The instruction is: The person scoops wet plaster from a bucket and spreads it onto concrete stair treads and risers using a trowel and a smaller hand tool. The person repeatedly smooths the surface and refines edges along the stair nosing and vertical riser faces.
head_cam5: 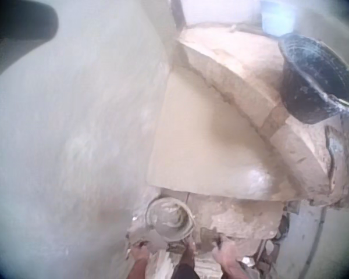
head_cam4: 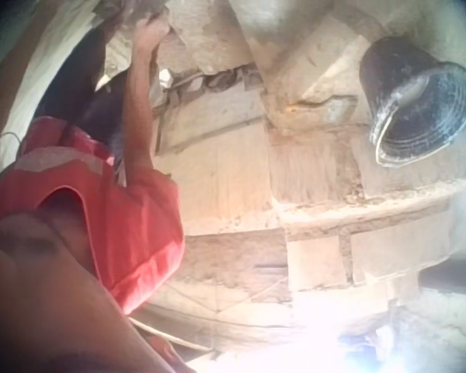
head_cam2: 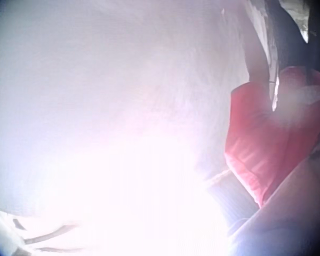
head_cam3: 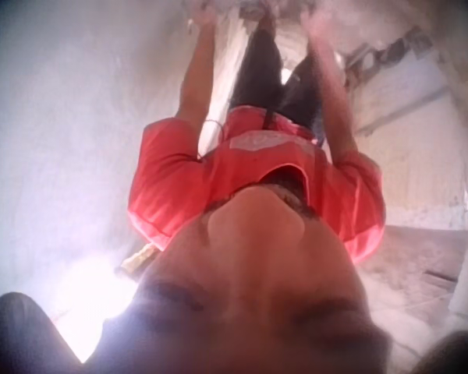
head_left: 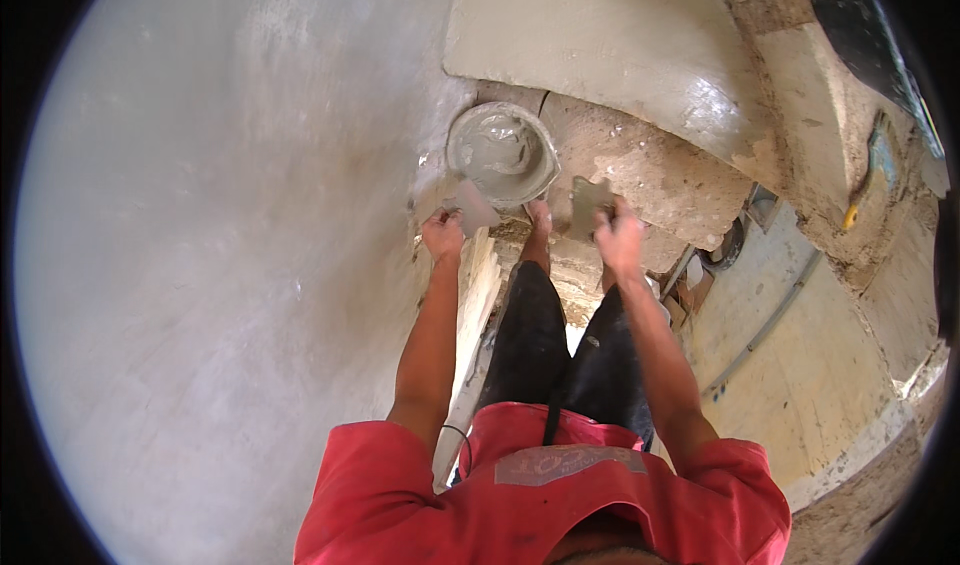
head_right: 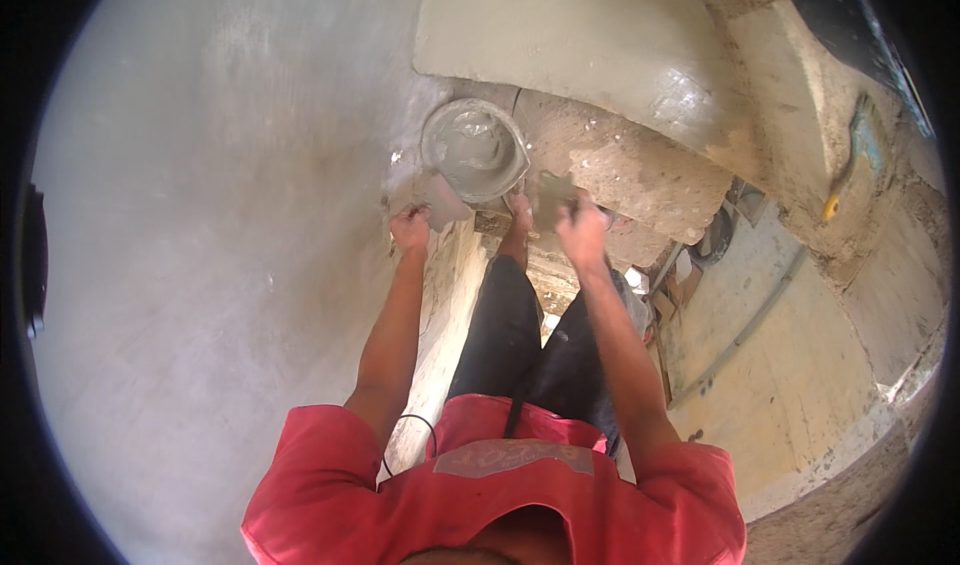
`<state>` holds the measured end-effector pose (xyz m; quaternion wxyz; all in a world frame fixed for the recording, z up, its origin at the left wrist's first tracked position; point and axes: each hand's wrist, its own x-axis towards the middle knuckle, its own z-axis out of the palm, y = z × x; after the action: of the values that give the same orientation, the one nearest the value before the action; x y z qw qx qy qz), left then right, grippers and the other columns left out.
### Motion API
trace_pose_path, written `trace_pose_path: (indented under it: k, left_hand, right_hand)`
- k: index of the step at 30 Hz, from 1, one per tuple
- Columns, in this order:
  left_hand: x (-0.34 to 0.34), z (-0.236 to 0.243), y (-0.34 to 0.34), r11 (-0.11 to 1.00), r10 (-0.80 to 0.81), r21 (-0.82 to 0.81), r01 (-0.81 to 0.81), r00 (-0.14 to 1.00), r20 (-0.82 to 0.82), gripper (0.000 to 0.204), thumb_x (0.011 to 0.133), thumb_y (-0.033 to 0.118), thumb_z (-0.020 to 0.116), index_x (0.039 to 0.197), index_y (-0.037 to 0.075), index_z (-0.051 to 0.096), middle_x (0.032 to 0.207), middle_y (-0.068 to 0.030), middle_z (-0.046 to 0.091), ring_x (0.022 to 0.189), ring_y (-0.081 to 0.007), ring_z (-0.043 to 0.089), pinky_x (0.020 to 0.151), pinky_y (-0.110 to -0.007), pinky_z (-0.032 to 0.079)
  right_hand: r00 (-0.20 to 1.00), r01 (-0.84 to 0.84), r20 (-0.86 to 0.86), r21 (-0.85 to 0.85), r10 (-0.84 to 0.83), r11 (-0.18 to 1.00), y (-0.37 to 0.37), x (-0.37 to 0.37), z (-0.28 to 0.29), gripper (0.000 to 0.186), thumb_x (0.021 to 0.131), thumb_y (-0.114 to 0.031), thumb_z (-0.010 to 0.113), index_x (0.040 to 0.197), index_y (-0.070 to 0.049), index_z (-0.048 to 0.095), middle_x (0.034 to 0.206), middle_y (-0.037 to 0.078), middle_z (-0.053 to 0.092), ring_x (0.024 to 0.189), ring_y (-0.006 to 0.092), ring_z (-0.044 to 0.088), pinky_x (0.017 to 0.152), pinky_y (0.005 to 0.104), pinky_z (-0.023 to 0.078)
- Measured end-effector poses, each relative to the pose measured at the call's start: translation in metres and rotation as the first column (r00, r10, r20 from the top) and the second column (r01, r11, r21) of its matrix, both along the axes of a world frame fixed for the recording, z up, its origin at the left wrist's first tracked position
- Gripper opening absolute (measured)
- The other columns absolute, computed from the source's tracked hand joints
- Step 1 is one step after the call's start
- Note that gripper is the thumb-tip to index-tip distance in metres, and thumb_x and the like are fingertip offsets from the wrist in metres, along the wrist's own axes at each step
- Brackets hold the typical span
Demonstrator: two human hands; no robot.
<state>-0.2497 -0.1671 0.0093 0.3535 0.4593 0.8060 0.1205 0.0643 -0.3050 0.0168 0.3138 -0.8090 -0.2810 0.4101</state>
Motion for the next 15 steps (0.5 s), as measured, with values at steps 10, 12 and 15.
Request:
trace_pose_path:
  k: [10,12,15]
  left_hand:
    - [-0.060,-0.094,0.039,0.915,0.019,-0.384,0.124,0.937,0.348,0.030,0.085,0.011,0.075,0.113,0.000,0.077,0.100,-0.0044,0.077,0.088,-0.0160,0.070,0.083,-0.028,0.053]
    - [-0.060,-0.101,0.047,0.944,0.008,-0.299,0.137,0.899,0.438,0.029,0.087,0.007,0.073,0.114,-0.001,0.076,0.104,-0.0048,0.076,0.091,-0.0152,0.070,0.085,-0.028,0.053]
    - [-0.059,-0.104,0.060,0.965,0.041,-0.235,0.114,0.822,0.567,0.025,0.090,0.001,0.068,0.113,-0.003,0.075,0.107,-0.0058,0.076,0.091,-0.0134,0.070,0.085,-0.029,0.053]
  right_hand:
    - [0.981,-0.052,0.171,-0.232,0.094,0.971,0.183,-0.135,-0.113,0.039,0.090,-0.020,0.067,0.119,0.005,0.059,0.093,0.032,0.072,0.092,0.0495,0.071,0.085,0.0559,0.057]
    - [0.980,0.013,0.196,-0.294,0.047,0.956,0.195,-0.153,-0.136,0.040,0.090,-0.020,0.067,0.120,0.006,0.059,0.093,0.032,0.072,0.092,0.0485,0.072,0.086,0.0551,0.057]
    - [0.966,0.164,0.240,-0.290,-0.094,0.943,0.202,-0.172,-0.159,0.037,0.090,-0.019,0.067,0.120,0.002,0.063,0.096,0.029,0.073,0.094,0.0477,0.072,0.086,0.0544,0.057]
